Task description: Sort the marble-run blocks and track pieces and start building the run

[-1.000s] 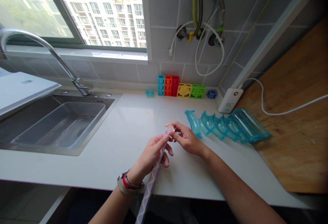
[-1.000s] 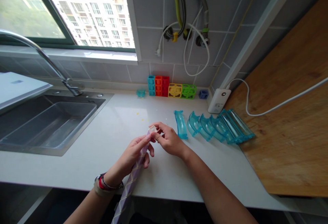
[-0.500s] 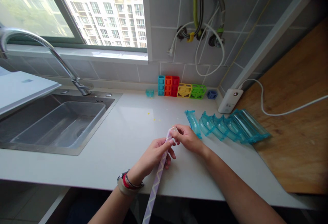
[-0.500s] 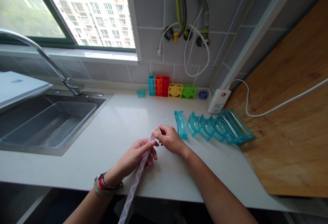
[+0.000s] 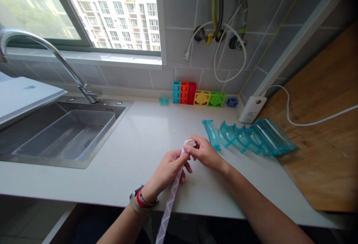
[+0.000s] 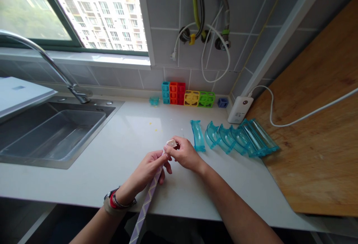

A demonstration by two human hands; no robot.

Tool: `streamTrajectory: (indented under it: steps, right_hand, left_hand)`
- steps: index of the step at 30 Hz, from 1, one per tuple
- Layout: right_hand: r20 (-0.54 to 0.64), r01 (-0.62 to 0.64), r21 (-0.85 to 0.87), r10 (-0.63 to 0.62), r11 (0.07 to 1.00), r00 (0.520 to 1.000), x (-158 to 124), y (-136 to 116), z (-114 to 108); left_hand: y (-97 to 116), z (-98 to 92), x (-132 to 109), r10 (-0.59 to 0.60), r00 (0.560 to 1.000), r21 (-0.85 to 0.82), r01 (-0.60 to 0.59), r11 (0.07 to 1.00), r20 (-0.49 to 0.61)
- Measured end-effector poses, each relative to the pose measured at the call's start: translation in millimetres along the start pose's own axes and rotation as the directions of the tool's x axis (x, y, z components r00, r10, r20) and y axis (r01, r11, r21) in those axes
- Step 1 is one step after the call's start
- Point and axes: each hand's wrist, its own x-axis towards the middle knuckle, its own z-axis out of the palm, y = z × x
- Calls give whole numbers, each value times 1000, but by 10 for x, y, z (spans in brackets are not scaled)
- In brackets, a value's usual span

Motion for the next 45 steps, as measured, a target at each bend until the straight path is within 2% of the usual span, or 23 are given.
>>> streamTrajectory:
  steps: [6,12,15,19,23,26,29,32,36,40,43,45]
  right_hand:
    - [-167,12,-303,-65,953,984,-28,16,51]
    - [-257,12,-512,-167,859,952,-56,-2,154]
    - [-269,36,-581,-234,813,934,-69,-19,177]
    - [-180,121,-626,-294,770,938,-103,-74,174]
    - [-106,184,-637,-321,748,941,-140,-126,168]
    - [-133,141,-567,-259,812,957,-137,-120,154]
    - [-142,66,-426,-139,902,980,-105,-88,106]
    - [-91,10,-345,-45,938,995,-71,-66,41]
    - [-22,18,-291,-25,956,999,-46,-55,-16]
    - [-137,4,-286,-45,958,990,-32,-51,-28]
    - [-221,-5,-273,-58,962,973,-28,-59,-23]
    - [-227,6,-254,-66,967,972,-28,-57,-15]
  left_hand:
    - [-27,20,4,29,997,97,-23,995,-70]
    - [-76,15,27,29,998,126,-21,992,-58]
    - [-126,7,42,36,998,112,-30,993,-48]
    - [-155,-2,40,69,996,117,-61,991,-63]
    - [-98,-13,17,72,993,129,-60,990,-95]
    - [-53,-13,13,58,992,117,-45,992,-110]
    - [-54,-1,26,49,998,82,-45,996,-48]
    - [-91,7,40,47,999,79,-47,996,3]
    - [-122,-17,38,57,997,50,-60,997,55]
    - [-92,-24,16,17,996,-48,-13,999,92]
    - [-61,17,3,-72,997,-57,74,996,35]
    - [-48,44,-3,-83,997,-41,82,996,-10]
